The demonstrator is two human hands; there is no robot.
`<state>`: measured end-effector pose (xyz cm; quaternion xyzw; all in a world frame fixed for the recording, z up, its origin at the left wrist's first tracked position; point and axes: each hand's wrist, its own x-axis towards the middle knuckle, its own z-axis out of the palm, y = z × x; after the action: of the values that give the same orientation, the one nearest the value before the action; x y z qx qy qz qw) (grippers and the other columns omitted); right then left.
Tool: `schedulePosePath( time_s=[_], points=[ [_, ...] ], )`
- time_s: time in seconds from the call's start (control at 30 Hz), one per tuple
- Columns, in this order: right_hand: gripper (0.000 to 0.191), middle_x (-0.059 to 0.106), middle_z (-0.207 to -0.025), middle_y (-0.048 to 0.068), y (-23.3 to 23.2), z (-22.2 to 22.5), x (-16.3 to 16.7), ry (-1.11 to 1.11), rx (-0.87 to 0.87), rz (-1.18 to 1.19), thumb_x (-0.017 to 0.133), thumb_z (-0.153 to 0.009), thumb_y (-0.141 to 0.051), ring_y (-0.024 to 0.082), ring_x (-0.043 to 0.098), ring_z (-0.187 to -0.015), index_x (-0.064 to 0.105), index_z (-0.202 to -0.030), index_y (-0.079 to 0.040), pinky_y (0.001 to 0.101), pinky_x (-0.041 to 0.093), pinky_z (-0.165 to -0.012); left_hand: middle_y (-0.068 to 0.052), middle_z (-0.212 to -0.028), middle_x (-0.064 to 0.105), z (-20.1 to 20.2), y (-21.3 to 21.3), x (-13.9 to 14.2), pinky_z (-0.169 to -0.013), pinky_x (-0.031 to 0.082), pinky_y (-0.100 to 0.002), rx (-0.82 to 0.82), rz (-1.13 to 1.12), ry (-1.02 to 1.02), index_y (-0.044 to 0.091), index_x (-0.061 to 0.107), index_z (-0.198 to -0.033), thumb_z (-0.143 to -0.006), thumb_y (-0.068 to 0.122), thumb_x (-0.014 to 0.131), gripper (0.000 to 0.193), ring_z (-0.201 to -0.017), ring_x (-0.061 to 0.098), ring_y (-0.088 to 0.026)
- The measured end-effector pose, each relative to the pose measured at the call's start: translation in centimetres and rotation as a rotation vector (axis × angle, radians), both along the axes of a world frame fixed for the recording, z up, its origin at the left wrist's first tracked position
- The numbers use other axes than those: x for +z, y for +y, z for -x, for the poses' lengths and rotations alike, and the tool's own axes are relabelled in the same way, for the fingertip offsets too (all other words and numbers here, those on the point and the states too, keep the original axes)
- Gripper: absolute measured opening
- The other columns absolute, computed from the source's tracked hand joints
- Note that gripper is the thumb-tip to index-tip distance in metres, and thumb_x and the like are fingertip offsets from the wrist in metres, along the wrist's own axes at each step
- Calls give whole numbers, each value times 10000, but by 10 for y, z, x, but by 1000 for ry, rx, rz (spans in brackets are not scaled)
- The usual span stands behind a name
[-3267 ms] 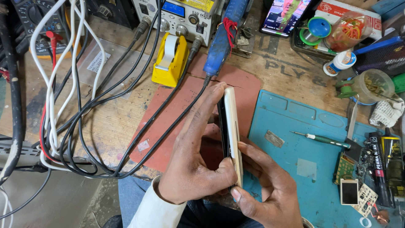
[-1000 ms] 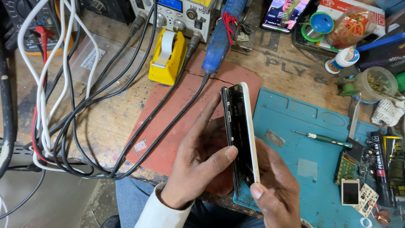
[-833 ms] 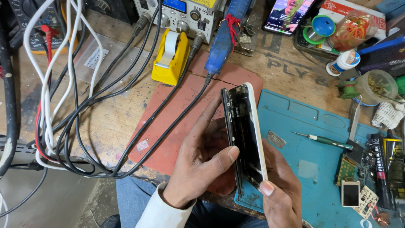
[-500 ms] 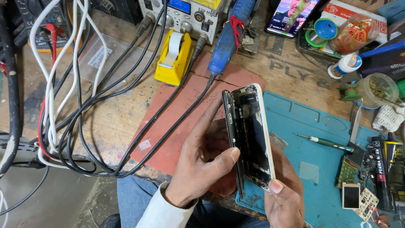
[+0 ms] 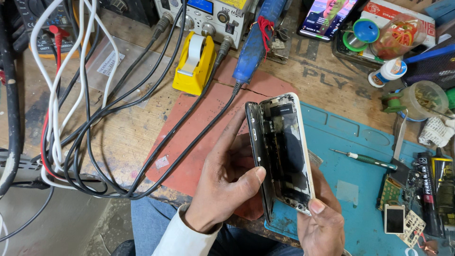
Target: The person opens a smartphone with a cracked screen using a metal prying tool, separates the display assembly from the frame, and then uses a small screwdriver to remove screws from the back of the display. The person then places a small metal plate onto the back of the display assembly.
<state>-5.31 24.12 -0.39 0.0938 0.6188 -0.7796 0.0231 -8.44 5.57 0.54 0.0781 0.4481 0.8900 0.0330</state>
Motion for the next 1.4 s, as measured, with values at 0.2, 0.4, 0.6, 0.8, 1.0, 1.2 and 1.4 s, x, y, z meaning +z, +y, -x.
schedulePosePath(
  time_s=[0.2,0.4,0.6,0.8,1.0,1.2,1.4],
  points=[
    [848,575,-1476,320,-5,-6,5,78,94,-72,599,-855,-384,390,575,-1378,428,-1510,128,508,416,-1167,-209,-1370,607,2,0,3,-974,553,-357,25,68,4,82,122,-1717,-862,132,772,1076,-1142,654,-227],
    [712,658,-1273,326,20,1,20,288,183,-21,682,-854,-423,417,614,-1350,619,-1260,158,524,485,-1143,-231,-1332,630,-13,-18,5,-1085,522,-406,-32,-180,-29,-32,324,-1577,-921,566,694,962,-1230,655,-274],
    [523,687,-1123,188,41,6,46,159,97,-290,703,-849,-359,302,644,-1085,672,-1126,84,403,481,-977,-246,-1362,622,-43,-29,5,-1079,460,-394,-405,-127,-80,-63,496,-1244,-967,564,664,706,-1241,602,-255],
    [711,630,-1234,159,10,1,59,200,148,-367,714,-914,-499,210,578,-1054,558,-1412,-17,350,469,-951,-240,-1326,586,-57,-6,-2,-969,479,-389,-452,-3,-245,-40,423,-1465,-923,532,679,828,-1143,545,-248],
    [891,633,-1407,175,-10,-25,43,252,-16,-531,744,-840,-539,218,663,-1071,479,-1526,-36,382,564,-953,-236,-1364,615,-54,6,-10,-938,544,-467,-243,-481,-343,-3,356,-1587,-942,526,533,852,-1114,638,-319],
    [970,665,-1297,213,-31,-49,16,346,50,-761,903,-673,-410,295,700,-1159,465,-1433,4,438,539,-985,-224,-1395,621,-53,15,-9,-994,521,-417,38,-508,-294,-70,446,-1475,-874,546,561,868,-1173,629,-292],
    [943,667,-1368,233,-36,-46,24,333,121,-629,876,-735,-325,328,677,-1231,410,-1480,17,472,540,-1059,-245,-1378,576,-58,20,-1,-987,543,-518,94,-325,-166,-25,412,-1489,-865,552,659,885,-1189,635,-351]
  ],
)
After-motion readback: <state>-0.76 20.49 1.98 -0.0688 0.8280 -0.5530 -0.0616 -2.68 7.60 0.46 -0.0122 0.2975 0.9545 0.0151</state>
